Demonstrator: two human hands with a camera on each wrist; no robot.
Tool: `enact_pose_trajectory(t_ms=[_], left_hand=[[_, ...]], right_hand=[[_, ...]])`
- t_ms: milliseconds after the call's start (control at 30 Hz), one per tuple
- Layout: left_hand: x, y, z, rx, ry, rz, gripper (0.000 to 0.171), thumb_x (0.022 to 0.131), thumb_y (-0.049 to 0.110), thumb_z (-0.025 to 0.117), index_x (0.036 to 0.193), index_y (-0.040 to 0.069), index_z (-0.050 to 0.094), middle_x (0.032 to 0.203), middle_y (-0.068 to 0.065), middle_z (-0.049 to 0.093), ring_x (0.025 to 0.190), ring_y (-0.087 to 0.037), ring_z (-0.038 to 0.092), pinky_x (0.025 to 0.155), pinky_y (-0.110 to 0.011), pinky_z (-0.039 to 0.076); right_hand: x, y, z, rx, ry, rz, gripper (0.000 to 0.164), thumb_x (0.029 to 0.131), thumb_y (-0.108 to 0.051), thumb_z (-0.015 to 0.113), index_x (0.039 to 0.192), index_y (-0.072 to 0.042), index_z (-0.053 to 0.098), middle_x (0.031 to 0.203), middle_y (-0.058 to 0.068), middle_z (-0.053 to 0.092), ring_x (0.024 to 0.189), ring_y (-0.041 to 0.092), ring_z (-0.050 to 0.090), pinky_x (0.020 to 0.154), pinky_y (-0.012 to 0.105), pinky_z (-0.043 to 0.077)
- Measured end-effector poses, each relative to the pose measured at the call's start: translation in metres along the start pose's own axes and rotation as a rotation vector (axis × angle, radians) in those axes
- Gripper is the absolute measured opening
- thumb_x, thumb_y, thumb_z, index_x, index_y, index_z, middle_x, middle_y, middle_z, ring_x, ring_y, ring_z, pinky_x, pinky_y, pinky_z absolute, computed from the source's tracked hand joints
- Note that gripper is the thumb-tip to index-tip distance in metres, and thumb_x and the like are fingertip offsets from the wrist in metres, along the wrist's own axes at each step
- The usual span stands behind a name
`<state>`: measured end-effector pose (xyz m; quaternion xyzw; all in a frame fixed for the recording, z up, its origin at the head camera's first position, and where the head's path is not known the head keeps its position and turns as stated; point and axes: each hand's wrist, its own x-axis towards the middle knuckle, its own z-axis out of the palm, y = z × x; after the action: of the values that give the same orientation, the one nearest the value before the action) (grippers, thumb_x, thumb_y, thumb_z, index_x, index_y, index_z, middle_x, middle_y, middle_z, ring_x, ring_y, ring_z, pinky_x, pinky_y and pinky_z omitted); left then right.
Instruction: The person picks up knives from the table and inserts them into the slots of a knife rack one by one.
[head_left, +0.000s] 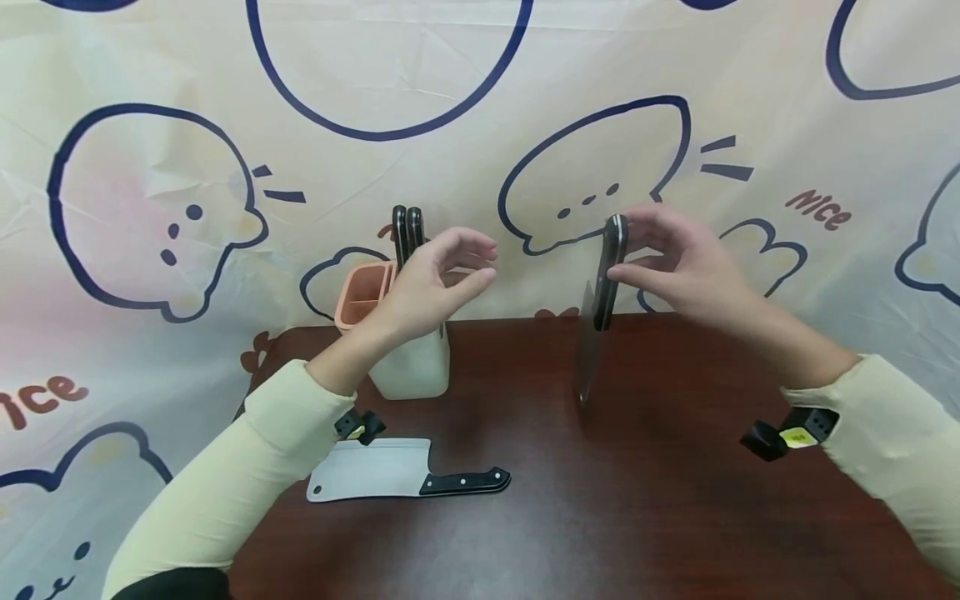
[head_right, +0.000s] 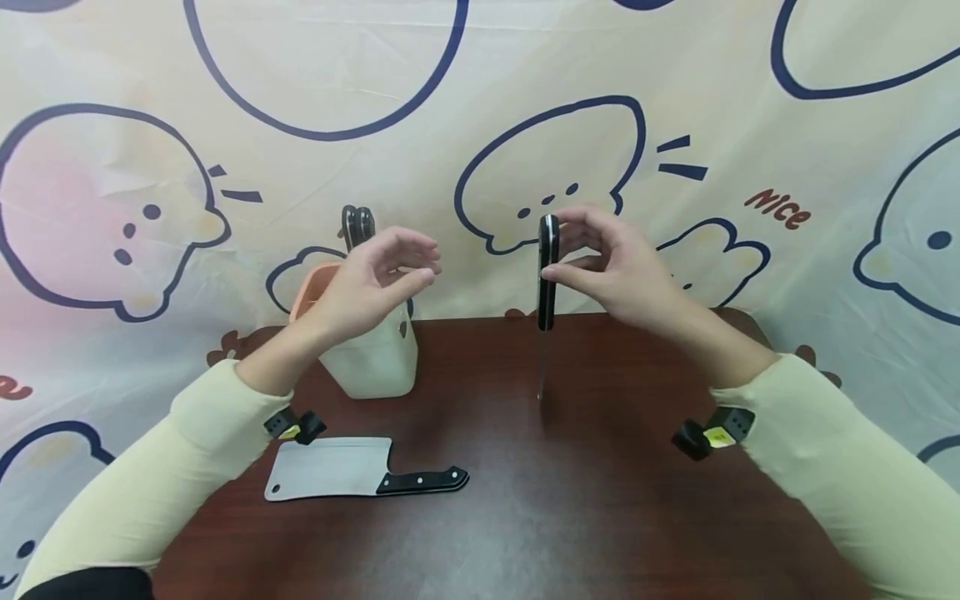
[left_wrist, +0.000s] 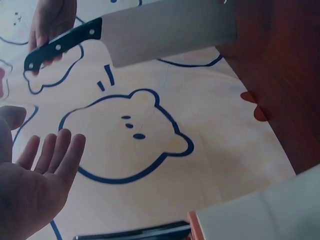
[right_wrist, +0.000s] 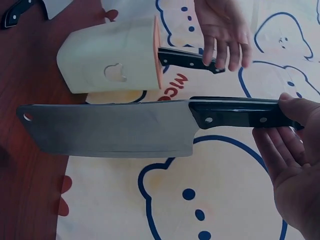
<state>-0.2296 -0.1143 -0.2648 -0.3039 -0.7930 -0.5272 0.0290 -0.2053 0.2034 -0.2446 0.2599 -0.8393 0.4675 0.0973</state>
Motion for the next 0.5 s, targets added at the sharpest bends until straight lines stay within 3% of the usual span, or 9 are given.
enact_pose_trajectory(t_ms=[500], left_hand=[[0.008,-0.003,0.034,0.001,-0.131,0.026,0.037,0.099,0.014,0.067,0.133,0.006,0.057,0.123,-0.007,0.065,0.113,-0.017,0.063,0.101,-0.035,0.052]], right_hand=[[0.009,0.002,0.026,0.018,-0.047,-0.082,0.050,0.089,-0.001,0.077,0.135,-0.004,0.057,0.119,0.009,0.063,0.104,0.016,0.064,0.091,0.022,0.056]])
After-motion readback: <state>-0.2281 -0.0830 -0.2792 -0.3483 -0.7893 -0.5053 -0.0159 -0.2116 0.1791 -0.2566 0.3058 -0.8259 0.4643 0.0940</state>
